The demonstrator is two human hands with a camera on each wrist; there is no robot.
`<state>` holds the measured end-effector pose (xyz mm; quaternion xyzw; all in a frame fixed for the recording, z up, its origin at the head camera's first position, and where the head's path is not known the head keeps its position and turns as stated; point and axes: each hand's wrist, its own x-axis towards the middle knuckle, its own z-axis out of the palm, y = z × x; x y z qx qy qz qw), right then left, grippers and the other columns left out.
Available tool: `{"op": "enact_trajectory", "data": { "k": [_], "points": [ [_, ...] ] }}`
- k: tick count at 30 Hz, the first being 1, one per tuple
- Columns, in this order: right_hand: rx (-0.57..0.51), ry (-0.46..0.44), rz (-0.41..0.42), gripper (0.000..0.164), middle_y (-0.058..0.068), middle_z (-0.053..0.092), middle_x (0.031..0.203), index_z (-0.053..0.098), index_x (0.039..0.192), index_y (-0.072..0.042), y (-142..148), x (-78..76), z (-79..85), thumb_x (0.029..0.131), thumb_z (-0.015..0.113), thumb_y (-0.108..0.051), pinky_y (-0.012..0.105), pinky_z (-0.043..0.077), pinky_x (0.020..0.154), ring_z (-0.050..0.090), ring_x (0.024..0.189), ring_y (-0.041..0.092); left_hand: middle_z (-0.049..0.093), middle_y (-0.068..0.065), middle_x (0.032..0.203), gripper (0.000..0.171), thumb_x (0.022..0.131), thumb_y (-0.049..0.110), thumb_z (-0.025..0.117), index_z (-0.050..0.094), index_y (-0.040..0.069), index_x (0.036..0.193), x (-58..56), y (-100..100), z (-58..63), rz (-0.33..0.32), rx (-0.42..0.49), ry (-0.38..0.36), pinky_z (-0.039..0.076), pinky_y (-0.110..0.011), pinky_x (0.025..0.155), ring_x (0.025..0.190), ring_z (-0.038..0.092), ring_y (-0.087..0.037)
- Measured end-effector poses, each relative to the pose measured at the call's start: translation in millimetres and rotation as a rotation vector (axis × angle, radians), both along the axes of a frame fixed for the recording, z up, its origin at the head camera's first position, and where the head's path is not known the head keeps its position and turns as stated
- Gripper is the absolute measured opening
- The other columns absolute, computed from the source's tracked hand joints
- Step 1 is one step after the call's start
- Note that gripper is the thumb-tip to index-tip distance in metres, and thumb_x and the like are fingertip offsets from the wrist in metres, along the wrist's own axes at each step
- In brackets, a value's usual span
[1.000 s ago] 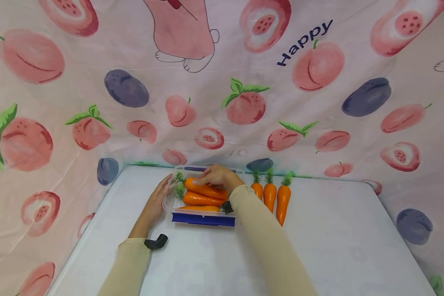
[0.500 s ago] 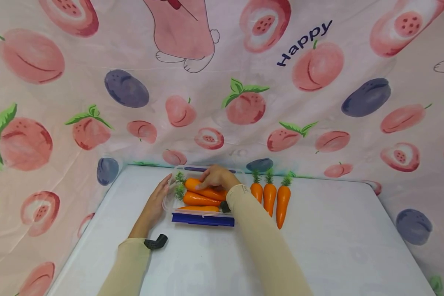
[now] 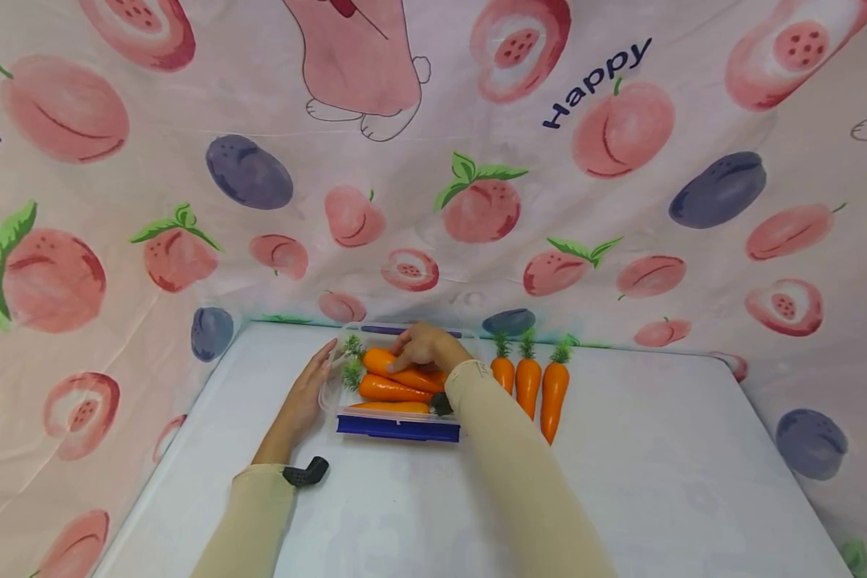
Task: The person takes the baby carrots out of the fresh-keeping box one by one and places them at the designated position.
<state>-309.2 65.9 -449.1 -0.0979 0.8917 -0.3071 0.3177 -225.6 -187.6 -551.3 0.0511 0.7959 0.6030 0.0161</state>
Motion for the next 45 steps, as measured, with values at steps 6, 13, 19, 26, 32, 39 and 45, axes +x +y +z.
{"op": "enact_trajectory", "data": {
  "k": [6, 13, 19, 26, 32, 39, 45],
  "points": [
    [-0.1, -0.053, -0.067, 0.046, 0.007, 0.063, 0.135, 0.07, 0.128, -0.019, 11, 3.6, 4.5, 0.085, 0.083, -0.03, 0.047, 0.054, 0.105, 0.062, 0.116, 0.027, 0.037, -0.005, 0.165, 0.054, 0.108, 0.055, 0.036, 0.035, 0.036, 0.158, -1.2, 2, 0.3, -0.013, 0.017, -0.001, 0.015, -0.055, 0.129, 0.157, 0.023, -0.03],
    [-0.202, -0.086, -0.093, 0.047, 0.009, 0.054, 0.15, 0.07, 0.129, -0.015, 17, 4.1, 16.6, 0.086, 0.083, -0.027, 0.041, 0.06, 0.091, 0.064, 0.105, 0.024, 0.042, -0.005, 0.162, 0.052, 0.108, 0.055, 0.037, 0.035, 0.039, 0.157, -1.6, 1, 2.0, -0.014, 0.028, -0.015, 0.016, -0.055, 0.129, 0.157, 0.026, -0.029],
    [-0.272, -0.136, -0.087, 0.052, 0.009, 0.064, 0.135, 0.065, 0.136, -0.014, 21, 6.6, 33.4, 0.087, 0.081, -0.024, 0.046, 0.057, 0.101, 0.065, 0.11, 0.025, 0.04, -0.005, 0.163, 0.053, 0.108, 0.053, 0.037, 0.035, 0.037, 0.158, -1.5, -1, 3.6, -0.021, 0.047, -0.015, 0.014, -0.055, 0.129, 0.156, 0.026, -0.03],
    [-0.245, -0.086, -0.053, 0.055, 0.004, 0.066, 0.133, 0.062, 0.139, -0.017, 31, 13.7, 51.5, 0.089, 0.079, -0.032, 0.046, 0.059, 0.098, 0.066, 0.115, 0.026, 0.041, -0.006, 0.163, 0.051, 0.109, 0.05, 0.037, 0.034, 0.037, 0.158, -4.2, -3, -0.9, -0.024, 0.049, -0.018, 0.014, -0.054, 0.13, 0.158, 0.023, -0.029],
    [-0.282, -0.07, -0.074, 0.056, 0.005, 0.067, 0.129, 0.06, 0.139, -0.017, 44, 19.5, 62.8, 0.089, 0.079, -0.035, 0.047, 0.058, 0.1, 0.066, 0.115, 0.025, 0.041, -0.006, 0.163, 0.051, 0.109, 0.051, 0.036, 0.034, 0.039, 0.158, -3.2, -2, -1.4, -0.017, 0.039, -0.017, 0.012, -0.055, 0.13, 0.158, 0.022, -0.029],
    [-0.352, -0.048, -0.14, 0.055, 0.006, 0.067, 0.13, 0.059, 0.139, -0.019, 69, 27.9, 67.1, 0.09, 0.079, -0.034, 0.051, 0.055, 0.105, 0.066, 0.117, 0.026, 0.04, -0.005, 0.163, 0.051, 0.109, 0.051, 0.036, 0.033, 0.039, 0.158, -0.7, -2, -0.1, -0.024, 0.032, -0.029, 0.012, -0.054, 0.13, 0.158, 0.021, -0.028],
    [-0.376, -0.019, -0.198, 0.062, 0.011, 0.064, 0.134, 0.054, 0.144, -0.017, 95, 32.8, 67.1, 0.091, 0.078, -0.038, 0.052, 0.055, 0.104, 0.065, 0.119, 0.029, 0.039, -0.007, 0.164, 0.051, 0.111, 0.044, 0.036, 0.031, 0.035, 0.16, 0.2, 0, 0.7, -0.029, 0.056, -0.029, 0.01, -0.053, 0.13, 0.159, 0.02, -0.028]
  ]
}}
